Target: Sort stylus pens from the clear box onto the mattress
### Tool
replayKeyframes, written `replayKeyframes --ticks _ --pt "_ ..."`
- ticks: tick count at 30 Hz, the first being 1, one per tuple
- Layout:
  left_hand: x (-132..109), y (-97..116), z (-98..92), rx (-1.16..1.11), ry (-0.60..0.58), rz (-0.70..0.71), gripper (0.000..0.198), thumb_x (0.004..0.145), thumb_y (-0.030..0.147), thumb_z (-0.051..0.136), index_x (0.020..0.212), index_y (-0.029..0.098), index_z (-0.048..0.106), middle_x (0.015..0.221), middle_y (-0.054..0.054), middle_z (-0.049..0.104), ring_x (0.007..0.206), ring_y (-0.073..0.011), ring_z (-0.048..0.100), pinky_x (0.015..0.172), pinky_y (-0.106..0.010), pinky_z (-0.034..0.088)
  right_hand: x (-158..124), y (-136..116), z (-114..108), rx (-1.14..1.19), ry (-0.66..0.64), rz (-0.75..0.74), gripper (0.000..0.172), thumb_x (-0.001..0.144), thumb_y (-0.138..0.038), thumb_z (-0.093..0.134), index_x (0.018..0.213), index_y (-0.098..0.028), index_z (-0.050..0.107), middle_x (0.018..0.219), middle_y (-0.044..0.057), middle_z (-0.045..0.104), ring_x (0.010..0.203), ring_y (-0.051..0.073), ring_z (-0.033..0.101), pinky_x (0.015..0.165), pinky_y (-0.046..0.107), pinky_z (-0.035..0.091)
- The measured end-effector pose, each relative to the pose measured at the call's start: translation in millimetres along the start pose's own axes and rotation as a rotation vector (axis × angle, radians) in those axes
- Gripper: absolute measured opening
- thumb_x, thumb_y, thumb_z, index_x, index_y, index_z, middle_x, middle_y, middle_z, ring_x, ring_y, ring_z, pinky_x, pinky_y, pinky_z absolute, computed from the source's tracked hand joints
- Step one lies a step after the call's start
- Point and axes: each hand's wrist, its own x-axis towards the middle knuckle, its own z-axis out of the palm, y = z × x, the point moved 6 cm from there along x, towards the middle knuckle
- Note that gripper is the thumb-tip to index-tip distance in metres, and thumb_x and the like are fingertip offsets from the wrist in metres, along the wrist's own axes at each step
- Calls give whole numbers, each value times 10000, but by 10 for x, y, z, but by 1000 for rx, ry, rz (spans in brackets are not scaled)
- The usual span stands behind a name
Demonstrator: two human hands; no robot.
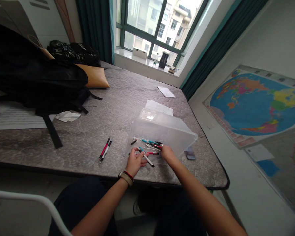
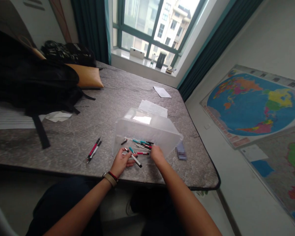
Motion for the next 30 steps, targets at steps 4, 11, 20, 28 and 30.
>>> replayKeyframes --ticks 4,11,20,28,30 --pt "-36 -49 45 187 -26 78 404 823 504 582 1056 238 385 970 -85 731 653 -180 713 500 -217 485 64 9 -101 -15 15 10 241 830 -107 544 990 -128 723 996 185 716 952 284 674 808 310 470" --pt "-139 -258 230 524 -179 174 217 896 350 473 1073 232 429 905 -56 739 597 -158 680 545 -247 480 86 -75 -402 -25 69 -43 215 849 -178 561 997 -135 711 967 170 718 928 252 667 771 275 455" --pt "-152 -329 260 695 -200 255 226 909 276 425 1133 245 437 902 -32 735 687 -172 689 651 -268 462 219 -510 -377 -67 33 -149 226 873 -283 537 987 -214 719 1019 118 717 939 229 664 751 272 457" --pt "-157 -230 250 599 -157 231 225 893 336 459 1106 261 458 837 -4 733 542 -166 647 562 -262 429 346 -653 -225 -55 -21 -180 227 847 -259 570 1003 -228 732 1029 124 718 933 232 665 736 264 449" --pt "-168 -196 265 570 -158 231 232 883 349 477 1098 261 467 832 -3 734 513 -164 634 547 -262 423 355 -636 -206 -43 -33 -182 228 847 -272 576 1004 -226 734 1021 121 721 925 227 664 740 260 446"
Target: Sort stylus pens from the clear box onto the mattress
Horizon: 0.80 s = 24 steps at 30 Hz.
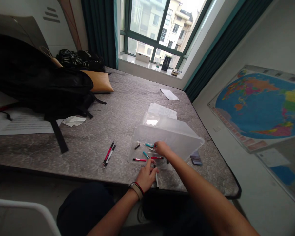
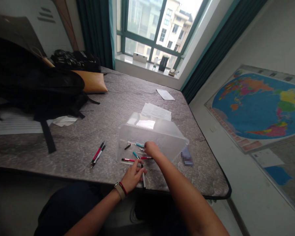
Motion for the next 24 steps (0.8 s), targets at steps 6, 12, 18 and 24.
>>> replayKeyframes --ticks 6,12,18,24 --pt "17 35 -17 -43 22 6 248 869 355 497 1092 249 480 827 -18 736 514 -171 634 539 -267 422 14 12 61 30 -10 -17 219 842 -274 582 988 -210 733 1007 97 728 931 203 659 759 239 433" --pt "24 40 -56 -18 51 19 223 890 338 471 1096 254 459 833 -16 740 538 -169 642 552 -260 412 50 -40 150 32 -17 -9 218 821 -280 595 965 -205 741 984 99 736 914 212 668 721 237 440" --pt "31 21 -64 -31 52 27 241 901 353 464 1119 250 453 855 -25 739 555 -164 646 562 -259 433 73 -87 237 20 -27 -8 203 782 -249 624 925 -182 751 947 127 741 897 225 685 711 236 451" --pt "62 30 -133 -125 88 -23 302 887 413 487 1134 245 441 906 -59 733 602 -179 673 526 -257 468 71 -78 265 35 -33 -23 204 780 -266 630 923 -175 744 946 133 739 907 240 688 725 246 458"
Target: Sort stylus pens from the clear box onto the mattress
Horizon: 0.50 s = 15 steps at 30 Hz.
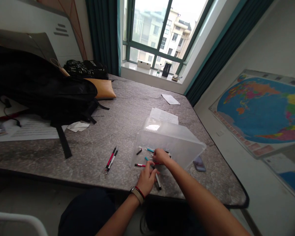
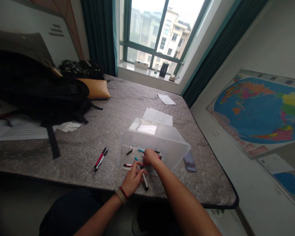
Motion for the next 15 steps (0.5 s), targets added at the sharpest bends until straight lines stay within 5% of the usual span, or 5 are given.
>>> replayKeyframes --ticks 15 --pt "170 -257 -110 -201 132 -111 414 828 536 544 1074 254 369 954 -80 715 582 -180 680 438 -220 442 -290 271 -133 98 83 22 102 801 -235 644 806 -175 726 853 94 742 843 207 687 677 228 435"
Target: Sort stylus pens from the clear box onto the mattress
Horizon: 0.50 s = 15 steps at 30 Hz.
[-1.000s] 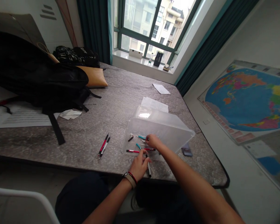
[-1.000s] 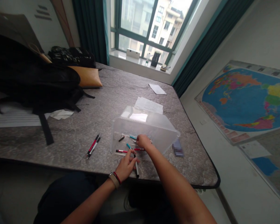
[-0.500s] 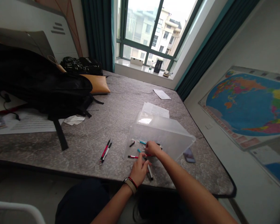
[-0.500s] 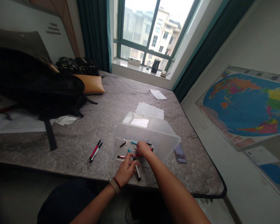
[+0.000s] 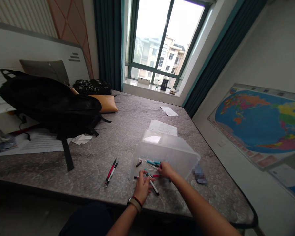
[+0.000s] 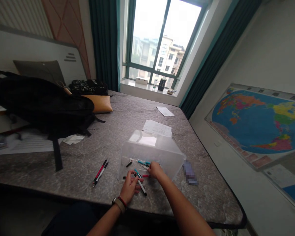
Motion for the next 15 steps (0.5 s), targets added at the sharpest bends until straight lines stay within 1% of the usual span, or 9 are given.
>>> replayKeyframes --ticks 4,7,9,11,13,15 --pt "35 -53 22 -70 -5 -23 446 811 556 569 1053 254 346 940 -78 718 553 -175 672 413 -210 422 -157 -43 -56 32 49 -11 90 789 -209 642 817 -180 722 849 78 741 831 198 683 683 230 432" --pt "41 -25 76 -175 -44 -35 484 793 563 597 1040 260 312 950 -74 720 551 -170 673 417 -212 437 -284 -131 -175 115 152 -67 100 796 -210 620 797 -175 714 812 67 735 791 187 673 694 237 438" --pt "33 30 113 -261 -69 -46 519 775 563 626 1041 267 293 961 -71 721 584 -181 691 446 -228 476 -393 -180 -286 236 260 -128 115 799 -207 604 774 -173 711 775 56 728 748 176 664 700 242 448" --pt "20 98 134 -334 -67 -54 543 763 560 646 1043 271 281 972 -73 721 618 -195 707 474 -247 509 -529 -159 -367 390 357 -149 118 792 -215 601 759 -177 708 744 44 720 712 171 658 693 249 467" --pt "3 161 139 -386 -42 -61 543 766 551 653 1043 271 279 987 -82 720 640 -204 716 499 -261 531 -691 -58 -385 569 418 -121 130 783 -261 609 771 -176 707 725 40 713 679 175 654 660 262 498" --pt "-19 213 141 -427 -16 -68 522 778 528 657 1037 269 286 1006 -94 720 661 -208 723 532 -272 548 -878 85 -347 772 442 -76 212 775 -349 623 829 -164 710 752 53 713 676 192 657 607 283 534"
